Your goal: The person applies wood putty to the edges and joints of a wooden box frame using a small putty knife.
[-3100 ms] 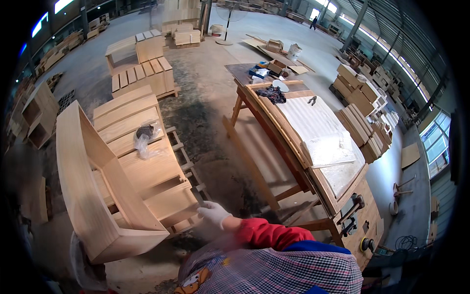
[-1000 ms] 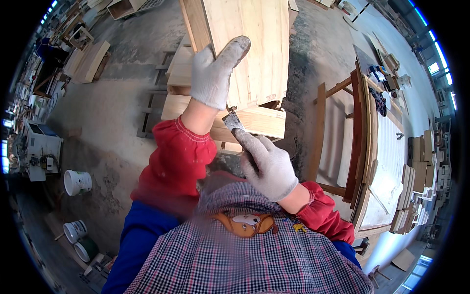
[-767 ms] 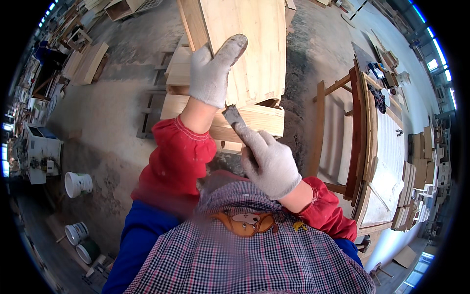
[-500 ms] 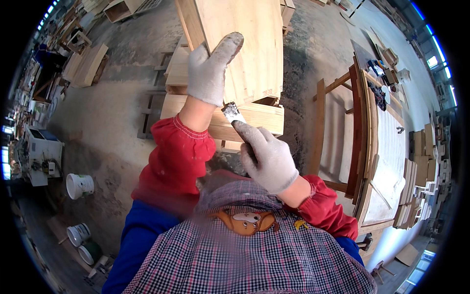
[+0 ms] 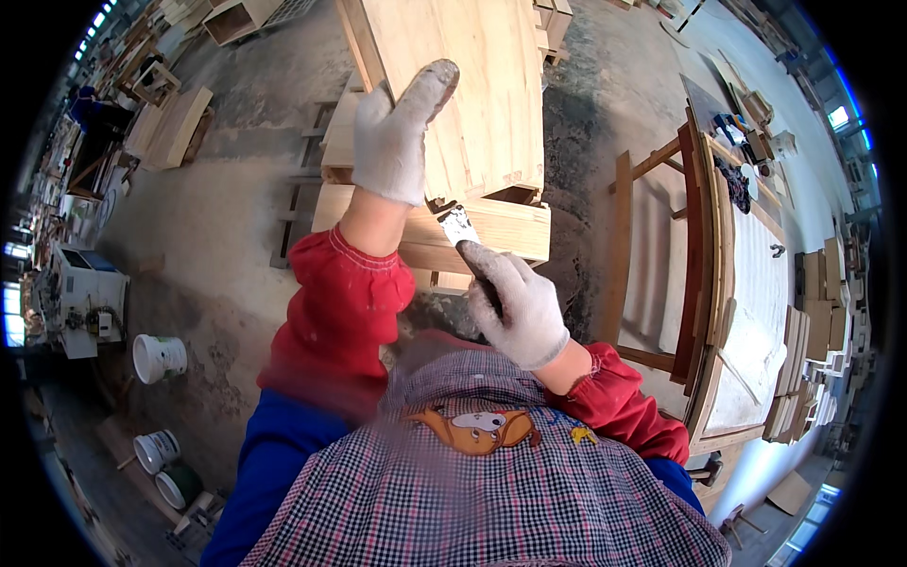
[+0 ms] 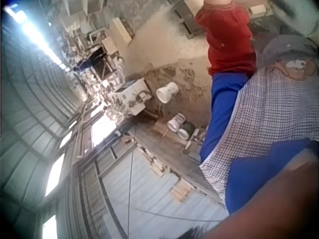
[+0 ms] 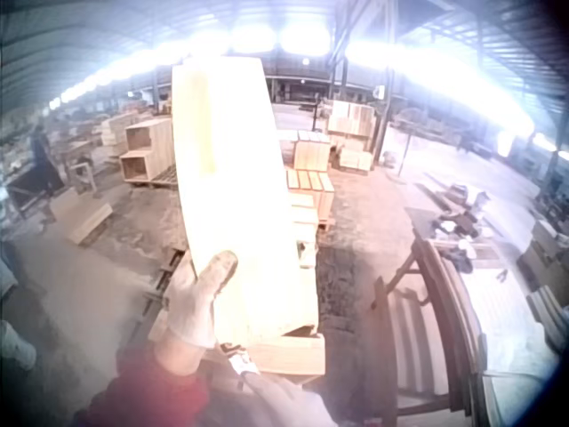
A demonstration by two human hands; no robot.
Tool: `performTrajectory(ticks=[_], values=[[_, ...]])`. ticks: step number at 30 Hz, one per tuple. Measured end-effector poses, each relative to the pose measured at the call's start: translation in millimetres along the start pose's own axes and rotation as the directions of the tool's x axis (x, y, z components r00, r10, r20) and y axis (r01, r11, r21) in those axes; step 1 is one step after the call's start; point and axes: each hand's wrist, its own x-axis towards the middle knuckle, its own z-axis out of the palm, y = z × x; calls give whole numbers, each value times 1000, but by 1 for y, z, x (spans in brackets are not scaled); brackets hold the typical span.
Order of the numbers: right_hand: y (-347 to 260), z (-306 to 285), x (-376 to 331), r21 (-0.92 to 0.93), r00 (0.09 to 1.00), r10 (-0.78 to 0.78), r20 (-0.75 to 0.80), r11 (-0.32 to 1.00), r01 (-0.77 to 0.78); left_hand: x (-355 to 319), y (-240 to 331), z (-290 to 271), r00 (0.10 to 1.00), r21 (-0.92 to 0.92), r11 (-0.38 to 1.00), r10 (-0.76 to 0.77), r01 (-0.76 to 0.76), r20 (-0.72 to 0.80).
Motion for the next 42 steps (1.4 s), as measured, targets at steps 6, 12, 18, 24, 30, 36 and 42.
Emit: performTrajectory(ticks=[6,12,18,24,30,36,42], values=[[6,-1,1,58,997,-35,-67,998,39,3,4,0,1000,120,993,13,-17,28],[16,1,5,35,996,-40,-78,998,43,2,6,0,998,83,997,-15,11,53],[17,-2,5,49,991,-53,-123,997,59,2,4,1,996,32,997,-73,71,48],[13,-10,-2,56,998,-66,-5,996,66,-1,1,2,998,26,998,56,-55,-22],[-8,-40,22,-255,971,-134,198,949,184,-2,1,-2,998,74,997,-28,24,49],[11,-87,27,-367,975,-86,204,917,157,0,-2,-7,999,29,999,-26,24,45],[6,-67,2,-126,997,-26,73,991,35,0,-5,-7,998,6,1000,-22,22,57]])
